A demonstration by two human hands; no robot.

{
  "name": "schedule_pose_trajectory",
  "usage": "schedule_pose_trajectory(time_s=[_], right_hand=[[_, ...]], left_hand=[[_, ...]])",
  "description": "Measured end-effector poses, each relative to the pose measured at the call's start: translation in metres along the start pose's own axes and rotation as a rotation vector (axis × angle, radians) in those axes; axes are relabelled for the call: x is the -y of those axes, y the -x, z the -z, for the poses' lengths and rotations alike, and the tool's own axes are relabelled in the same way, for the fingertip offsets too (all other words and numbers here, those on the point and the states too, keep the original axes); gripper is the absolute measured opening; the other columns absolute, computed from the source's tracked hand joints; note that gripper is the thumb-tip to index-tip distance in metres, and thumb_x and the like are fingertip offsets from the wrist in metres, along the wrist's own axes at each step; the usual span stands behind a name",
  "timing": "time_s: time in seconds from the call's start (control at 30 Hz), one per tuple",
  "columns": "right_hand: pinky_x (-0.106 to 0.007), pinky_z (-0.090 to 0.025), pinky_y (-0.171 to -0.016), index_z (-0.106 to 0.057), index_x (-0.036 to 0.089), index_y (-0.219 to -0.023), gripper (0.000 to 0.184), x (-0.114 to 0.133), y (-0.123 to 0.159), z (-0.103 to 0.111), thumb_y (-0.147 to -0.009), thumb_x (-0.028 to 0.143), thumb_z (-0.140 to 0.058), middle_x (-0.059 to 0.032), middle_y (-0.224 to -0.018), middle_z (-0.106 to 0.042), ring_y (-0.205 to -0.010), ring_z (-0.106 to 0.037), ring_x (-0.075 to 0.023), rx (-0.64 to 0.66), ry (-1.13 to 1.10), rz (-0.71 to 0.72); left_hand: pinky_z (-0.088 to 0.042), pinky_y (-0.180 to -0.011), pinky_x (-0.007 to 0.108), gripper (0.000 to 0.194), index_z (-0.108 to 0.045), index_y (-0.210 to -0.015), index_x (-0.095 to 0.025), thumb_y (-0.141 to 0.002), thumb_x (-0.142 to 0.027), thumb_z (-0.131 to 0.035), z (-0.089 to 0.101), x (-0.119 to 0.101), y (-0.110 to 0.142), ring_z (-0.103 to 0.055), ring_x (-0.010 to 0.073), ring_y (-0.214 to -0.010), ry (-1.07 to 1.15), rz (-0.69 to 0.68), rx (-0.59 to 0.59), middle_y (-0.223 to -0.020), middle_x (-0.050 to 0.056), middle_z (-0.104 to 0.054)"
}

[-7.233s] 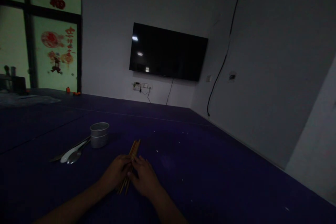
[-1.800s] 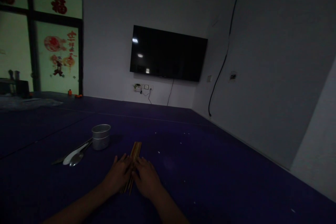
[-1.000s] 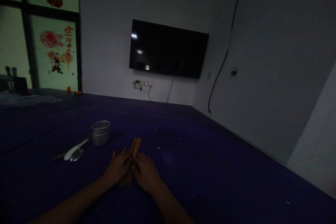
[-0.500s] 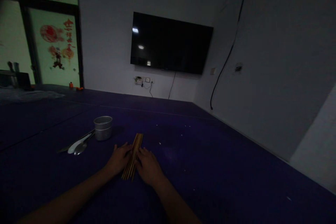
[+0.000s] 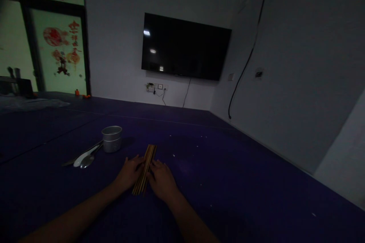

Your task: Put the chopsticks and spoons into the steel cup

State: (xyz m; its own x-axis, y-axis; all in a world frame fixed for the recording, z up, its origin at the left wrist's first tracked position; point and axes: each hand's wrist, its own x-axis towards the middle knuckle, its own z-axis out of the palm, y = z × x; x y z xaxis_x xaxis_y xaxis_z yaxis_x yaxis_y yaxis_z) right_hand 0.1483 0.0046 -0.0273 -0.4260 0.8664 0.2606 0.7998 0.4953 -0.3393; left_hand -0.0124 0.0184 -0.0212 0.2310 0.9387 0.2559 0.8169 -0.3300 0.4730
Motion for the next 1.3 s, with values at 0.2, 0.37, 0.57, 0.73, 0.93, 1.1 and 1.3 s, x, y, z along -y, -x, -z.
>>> schedule_pose_trajectory(time_s=[0.2, 0.37, 0.57, 0.73, 0.93, 1.1, 1.3], right_hand=[[-0.042, -0.031, -0.105, -0.053, 0.014, -0.127, 0.042, 0.001, 0.0, 0.003, -0.091, 0.032, -0.04, -0.0131, -0.133, -0.05, -0.128, -0.039, -0.0254, 0.005, 0.023, -0.01], [-0.043, -0.032, -0.104, -0.051, 0.014, -0.129, 0.043, 0.0, 0.001, 0.001, -0.09, 0.03, -0.042, -0.0126, -0.134, -0.05, -0.128, -0.039, -0.0256, -0.006, 0.009, 0.004], [-0.043, -0.031, -0.104, -0.051, 0.018, -0.129, 0.042, -0.001, 0.0, -0.003, -0.089, 0.027, -0.043, -0.0109, -0.134, -0.05, -0.127, -0.04, -0.0252, -0.042, -0.01, 0.014], [-0.044, -0.03, -0.104, -0.05, 0.018, -0.13, 0.043, -0.001, -0.001, -0.004, -0.089, 0.027, -0.042, -0.012, -0.133, -0.051, -0.128, -0.039, -0.0252, -0.044, -0.001, -0.019], [-0.041, -0.031, -0.104, -0.06, 0.02, -0.12, 0.037, 0.003, -0.001, 0.001, -0.088, 0.022, -0.042, -0.0112, -0.131, -0.053, -0.125, -0.042, -0.0248, -0.061, 0.028, -0.025], [-0.036, -0.032, -0.102, -0.067, 0.02, -0.107, 0.031, 0.004, -0.001, 0.002, -0.087, 0.021, -0.044, -0.0087, -0.12, -0.06, -0.117, -0.049, -0.0217, -0.105, 0.038, -0.035], [-0.03, -0.039, -0.089, -0.07, 0.018, -0.093, 0.023, 0.008, -0.002, 0.005, -0.084, 0.026, -0.051, -0.0091, -0.1, -0.066, -0.101, -0.056, -0.0211, -0.143, 0.123, -0.123]], left_hand=[[-0.014, -0.108, 0.06, 0.039, -0.058, -0.118, -0.021, -0.088, -0.017, -0.033, -0.005, 0.004, -0.002, -0.037, 0.0271, -0.131, 0.013, 0.0, 0.001, -0.129, 0.006, -0.056], [-0.016, -0.107, 0.059, 0.036, -0.056, -0.119, -0.022, -0.088, -0.022, -0.037, -0.007, 0.005, -0.003, -0.037, 0.0274, -0.131, 0.009, 0.002, 0.002, -0.131, 0.007, -0.055], [-0.017, -0.106, 0.061, 0.035, -0.059, -0.117, -0.023, -0.086, -0.022, -0.042, -0.004, 0.003, -0.003, -0.034, 0.0287, -0.132, 0.03, -0.036, 0.007, -0.135, 0.006, -0.051], [-0.021, -0.107, 0.057, 0.033, -0.065, -0.108, -0.022, -0.085, -0.017, -0.042, -0.001, 0.0, -0.001, -0.036, 0.0267, -0.131, 0.056, -0.059, -0.012, -0.131, 0.008, -0.054], [-0.021, -0.107, 0.056, 0.033, -0.066, -0.106, -0.022, -0.086, -0.017, -0.041, -0.002, 0.002, -0.002, -0.035, 0.0256, -0.132, 0.052, -0.052, -0.018, -0.133, 0.008, -0.052], [-0.021, -0.107, 0.056, 0.032, -0.067, -0.104, -0.022, -0.085, -0.016, -0.042, -0.005, 0.004, -0.004, -0.036, 0.0259, -0.131, 0.052, -0.049, -0.025, -0.132, 0.007, -0.054], [-0.023, -0.107, 0.055, 0.031, -0.068, -0.102, -0.021, -0.083, -0.015, -0.045, -0.005, 0.004, -0.004, -0.04, 0.0261, -0.129, 0.041, -0.057, -0.023, -0.13, 0.007, -0.055]])
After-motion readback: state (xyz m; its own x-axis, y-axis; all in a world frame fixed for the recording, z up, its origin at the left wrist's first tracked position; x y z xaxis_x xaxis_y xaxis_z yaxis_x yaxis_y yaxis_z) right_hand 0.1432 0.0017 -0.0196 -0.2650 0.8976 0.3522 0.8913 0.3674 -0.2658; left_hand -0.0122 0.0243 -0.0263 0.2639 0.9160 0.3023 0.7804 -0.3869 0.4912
